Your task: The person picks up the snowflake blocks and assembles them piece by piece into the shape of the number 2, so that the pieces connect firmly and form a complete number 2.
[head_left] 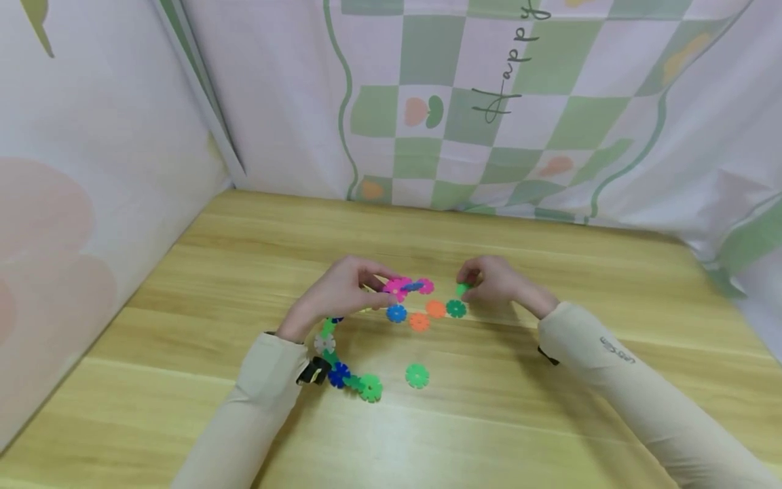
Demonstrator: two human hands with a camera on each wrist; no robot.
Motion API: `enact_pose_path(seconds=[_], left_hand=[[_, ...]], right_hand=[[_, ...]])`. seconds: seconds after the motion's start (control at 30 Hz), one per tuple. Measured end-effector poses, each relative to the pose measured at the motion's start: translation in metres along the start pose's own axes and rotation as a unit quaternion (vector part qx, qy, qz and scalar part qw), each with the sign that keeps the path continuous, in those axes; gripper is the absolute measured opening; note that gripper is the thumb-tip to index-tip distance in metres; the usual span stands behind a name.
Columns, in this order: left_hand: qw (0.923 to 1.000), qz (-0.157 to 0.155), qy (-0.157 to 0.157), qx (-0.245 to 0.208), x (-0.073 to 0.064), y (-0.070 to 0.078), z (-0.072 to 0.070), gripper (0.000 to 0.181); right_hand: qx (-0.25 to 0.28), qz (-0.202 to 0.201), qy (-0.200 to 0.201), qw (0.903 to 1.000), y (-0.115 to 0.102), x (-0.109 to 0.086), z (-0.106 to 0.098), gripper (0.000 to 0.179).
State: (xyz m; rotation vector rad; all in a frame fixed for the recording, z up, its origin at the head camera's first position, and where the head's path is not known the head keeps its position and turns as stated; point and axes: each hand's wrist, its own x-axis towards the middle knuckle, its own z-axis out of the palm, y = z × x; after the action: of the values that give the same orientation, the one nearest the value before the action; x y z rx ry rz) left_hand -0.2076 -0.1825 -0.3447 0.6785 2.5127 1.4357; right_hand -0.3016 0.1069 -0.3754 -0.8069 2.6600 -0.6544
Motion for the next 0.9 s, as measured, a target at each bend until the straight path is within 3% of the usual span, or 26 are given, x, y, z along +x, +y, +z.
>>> enact_pose_path(seconds=[0.43,0.73,0.9], left_hand=[[0.9999,-0.012,-0.001,0.007,0.0,-0.001,0.002,0.035],[0.9999,-0.012,-0.001,0.008,0.0,0.0,0.005,0.033],[1.0,-0.003,-0.004,0.007,0.0,0.0,0.006,0.034]], right_hand=[[-0.013,0.005,0.005,0.9999,-0.002,0.001,0.001,0.02],[-0.001,-0.04,0.06,0.9974,-0.001,-0.011,0.002,0.011],[0.072,-0.035,0.062,0.9948,-0.01,-0.024,0.0,0.011]])
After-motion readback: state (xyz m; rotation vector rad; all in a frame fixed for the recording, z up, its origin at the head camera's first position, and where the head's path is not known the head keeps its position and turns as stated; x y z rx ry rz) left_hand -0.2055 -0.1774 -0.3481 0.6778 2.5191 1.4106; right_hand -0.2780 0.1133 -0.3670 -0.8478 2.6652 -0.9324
